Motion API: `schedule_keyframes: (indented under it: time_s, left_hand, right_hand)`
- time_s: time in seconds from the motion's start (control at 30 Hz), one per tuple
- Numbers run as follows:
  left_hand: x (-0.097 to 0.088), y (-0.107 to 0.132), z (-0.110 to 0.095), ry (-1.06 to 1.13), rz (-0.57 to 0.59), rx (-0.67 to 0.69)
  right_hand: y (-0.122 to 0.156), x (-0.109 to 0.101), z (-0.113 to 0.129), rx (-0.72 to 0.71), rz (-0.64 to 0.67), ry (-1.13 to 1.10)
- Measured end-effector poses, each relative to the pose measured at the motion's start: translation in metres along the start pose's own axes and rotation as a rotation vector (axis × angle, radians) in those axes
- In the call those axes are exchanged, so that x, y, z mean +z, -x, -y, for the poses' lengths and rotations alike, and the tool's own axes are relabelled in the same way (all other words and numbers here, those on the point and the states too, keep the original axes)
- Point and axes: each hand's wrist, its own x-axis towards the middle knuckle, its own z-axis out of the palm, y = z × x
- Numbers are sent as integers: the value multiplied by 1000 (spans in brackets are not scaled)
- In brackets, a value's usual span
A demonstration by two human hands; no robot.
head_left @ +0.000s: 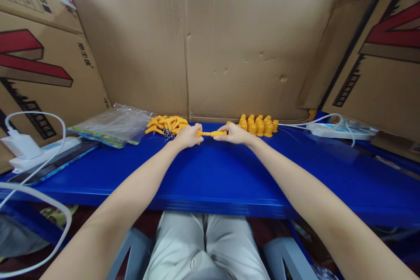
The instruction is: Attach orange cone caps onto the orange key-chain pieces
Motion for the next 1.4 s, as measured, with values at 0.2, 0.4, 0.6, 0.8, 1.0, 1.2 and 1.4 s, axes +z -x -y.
schedule_keyframes:
  time_s: [0.2, 0.4, 0.6, 0.8, 1.0, 1.2, 1.4]
  left_hand:
    - [2, -3, -1, 73, 2, -22]
    - [3, -3, 1, 177, -4, -32]
    - [0, -1, -1, 101, -41, 6]
    - [3, -3, -2, 127, -39, -16]
    - [-1, -3, -1, 271, -10, -72]
    - [-2, -1, -1, 183, -38, -51]
    - [1, -3, 0, 87, -33, -45]
  right_hand:
    - [-3, 2, -4, -5, -66, 17]
    - [-4, 8, 2, -133, -181, 190]
    - [2, 2, 8, 35, -9, -121]
    - [-3, 6, 2, 100, -26, -295]
    - [-5, 9, -1, -20, -185, -274]
    - [-4, 6, 2, 77, -90, -376]
    - [-3, 9, 1, 158, -37, -410]
